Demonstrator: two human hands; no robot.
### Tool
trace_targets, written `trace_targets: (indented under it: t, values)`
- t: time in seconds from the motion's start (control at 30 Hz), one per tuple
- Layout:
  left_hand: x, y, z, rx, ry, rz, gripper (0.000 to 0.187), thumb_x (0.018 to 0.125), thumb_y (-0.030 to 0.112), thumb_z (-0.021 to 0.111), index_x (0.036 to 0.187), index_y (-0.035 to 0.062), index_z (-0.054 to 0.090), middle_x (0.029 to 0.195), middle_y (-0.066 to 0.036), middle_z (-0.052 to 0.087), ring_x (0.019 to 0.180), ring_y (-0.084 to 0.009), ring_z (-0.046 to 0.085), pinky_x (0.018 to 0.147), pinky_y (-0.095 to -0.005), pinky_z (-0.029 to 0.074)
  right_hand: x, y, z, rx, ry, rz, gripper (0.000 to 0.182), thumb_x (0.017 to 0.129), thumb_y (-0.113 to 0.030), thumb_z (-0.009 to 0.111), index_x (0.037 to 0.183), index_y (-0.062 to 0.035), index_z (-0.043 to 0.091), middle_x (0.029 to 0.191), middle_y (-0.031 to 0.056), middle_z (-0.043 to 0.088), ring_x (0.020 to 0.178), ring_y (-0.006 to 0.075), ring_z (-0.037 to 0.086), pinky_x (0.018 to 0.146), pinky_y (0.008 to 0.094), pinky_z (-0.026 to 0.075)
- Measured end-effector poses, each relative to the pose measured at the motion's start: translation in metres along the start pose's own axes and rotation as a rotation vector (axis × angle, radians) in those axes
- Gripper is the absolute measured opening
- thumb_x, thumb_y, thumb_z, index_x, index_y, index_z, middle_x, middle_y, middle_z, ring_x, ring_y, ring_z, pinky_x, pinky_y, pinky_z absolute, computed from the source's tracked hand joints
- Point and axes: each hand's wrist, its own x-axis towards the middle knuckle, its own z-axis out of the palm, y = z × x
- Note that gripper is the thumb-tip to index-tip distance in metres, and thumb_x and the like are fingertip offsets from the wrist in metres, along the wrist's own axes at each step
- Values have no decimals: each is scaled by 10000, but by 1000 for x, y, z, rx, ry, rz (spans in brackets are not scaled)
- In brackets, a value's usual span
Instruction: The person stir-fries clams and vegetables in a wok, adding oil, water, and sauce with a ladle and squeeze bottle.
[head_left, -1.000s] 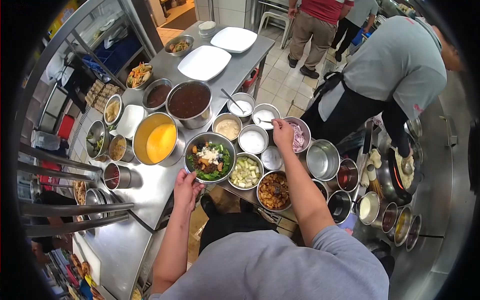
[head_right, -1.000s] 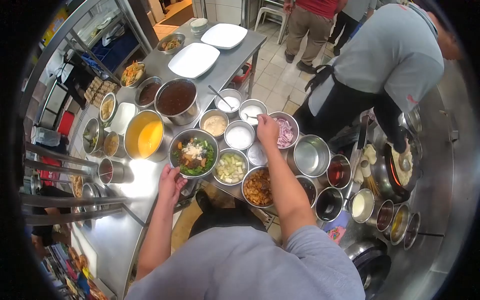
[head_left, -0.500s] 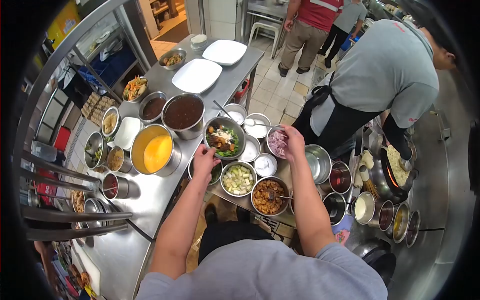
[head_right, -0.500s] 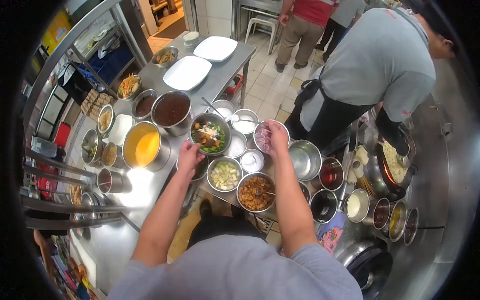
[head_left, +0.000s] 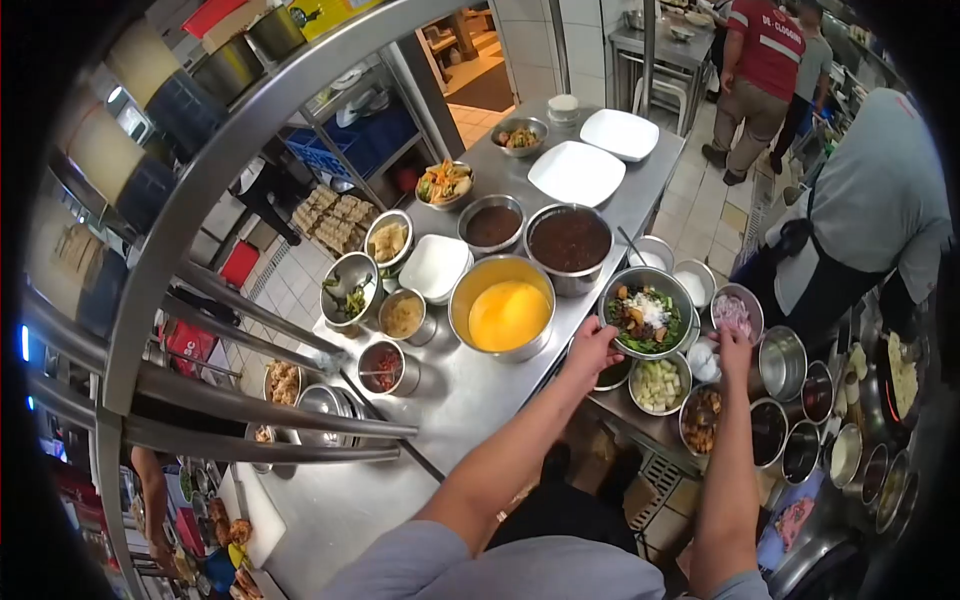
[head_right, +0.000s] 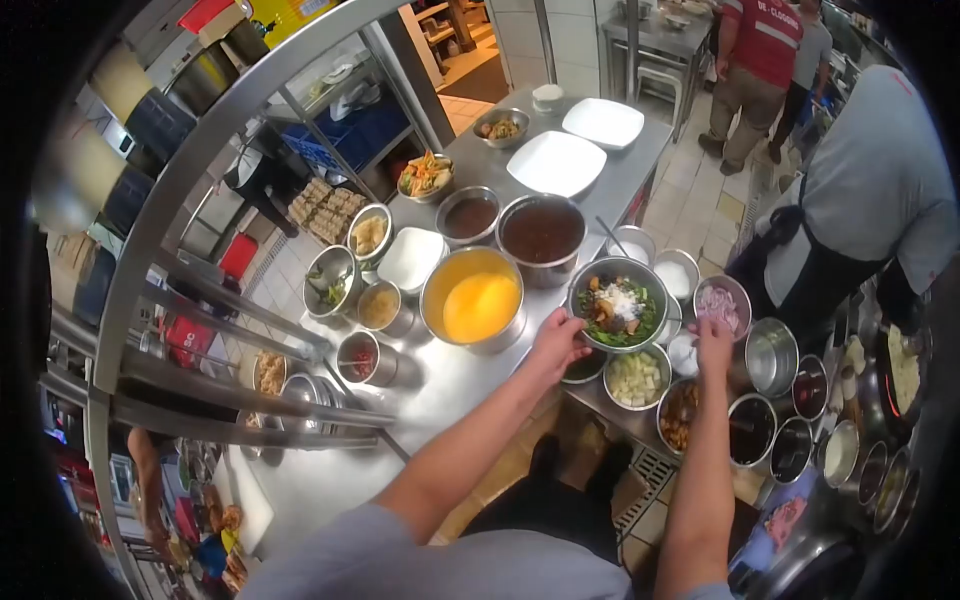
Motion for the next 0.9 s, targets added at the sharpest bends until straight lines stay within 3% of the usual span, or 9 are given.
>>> trace_targets:
  t: [0.07, 0.17, 0.2, 0.47, 0.6, 0.63, 0.77, 0.87, 0.9]
  values:
    - [-25, -2, -16, 26, -12, -16, 84, 919, 147, 562, 982, 111, 519, 882, -41, 615, 691, -156, 598, 601, -280, 503, -44, -44, 14, 142, 22, 191, 319, 960, -231, 526, 1190, -12, 561, 901, 75, 693, 620, 111, 572, 527, 230, 412]
    - [-71, -6, -38, 2, -46, -45, 138, 929, 189, 582, 1036, 121, 528, 954, -34, 622, 714, -154, 599, 615, -269, 500, -72, -9, -6, 278, 42, -89, 312, 990, -255, 487, 1240, -79, 547, 915, 57, 689, 582, 77, 518, 490, 195, 369]
    - [-83, -11, -47, -12, -49, -56, 136, 926, 185, 592, 1024, 113, 531, 927, -37, 621, 695, -149, 601, 599, -264, 511, -124, -51, -20, 254, 20, 44, 299, 1002, -247, 476, 1223, -64, 558, 914, 58, 685, 609, 64, 523, 508, 192, 379]
    - [-155, -95, -45, 217, -98, -133, 68, 902, 114, 578, 934, 99, 520, 871, -48, 581, 671, -195, 638, 595, -313, 580, -393, 64, -199, 291, 117, 243, 232, 981, -198, 532, 1157, -56, 580, 886, 34, 672, 592, 63, 510, 525, 202, 417]
    - [-214, -137, 38, 232, -168, -259, 151, 856, 117, 612, 960, 161, 512, 932, -26, 597, 766, -187, 619, 581, -284, 531, -561, 40, -305, 55, 521, 190, 271, 976, -155, 531, 1210, -23, 564, 930, 50, 672, 695, 87, 539, 646, 234, 463]
    - [-217, -154, 54, 221, -435, -260, 172, 866, 130, 611, 1009, 162, 520, 945, -7, 599, 788, -152, 609, 574, -239, 498, -601, 37, -330, -2, 646, 181, 277, 977, -155, 528, 1216, -18, 564, 943, 47, 673, 725, 86, 544, 676, 235, 464]
    - [-265, -212, 157, 253, -659, -296, 80, 954, 166, 571, 1027, 164, 536, 793, 53, 629, 631, -53, 574, 563, -209, 500, -737, 17, -390, -313, 1228, 422, 275, 946, -163, 562, 1184, -28, 595, 933, 67, 688, 807, 110, 609, 725, 266, 490]
    - [-280, -240, 220, 234, -850, -315, 106, 955, 187, 590, 1041, 159, 534, 865, 47, 627, 682, -62, 564, 604, -206, 479, -770, 44, -386, -489, 1379, 566, 292, 891, -218, 632, 1129, -49, 634, 938, 121, 682, 839, 196, 651, 759, 315, 514]
    - [-284, -249, 241, 230, -900, -343, 120, 951, 186, 598, 1047, 157, 532, 899, 45, 625, 710, -65, 559, 619, -208, 471, -761, 46, -386, -399, 1331, 527, 422, 856, -314, 669, 1162, -34, 592, 1109, 173, 623, 947, 311, 622, 794, 405, 509]
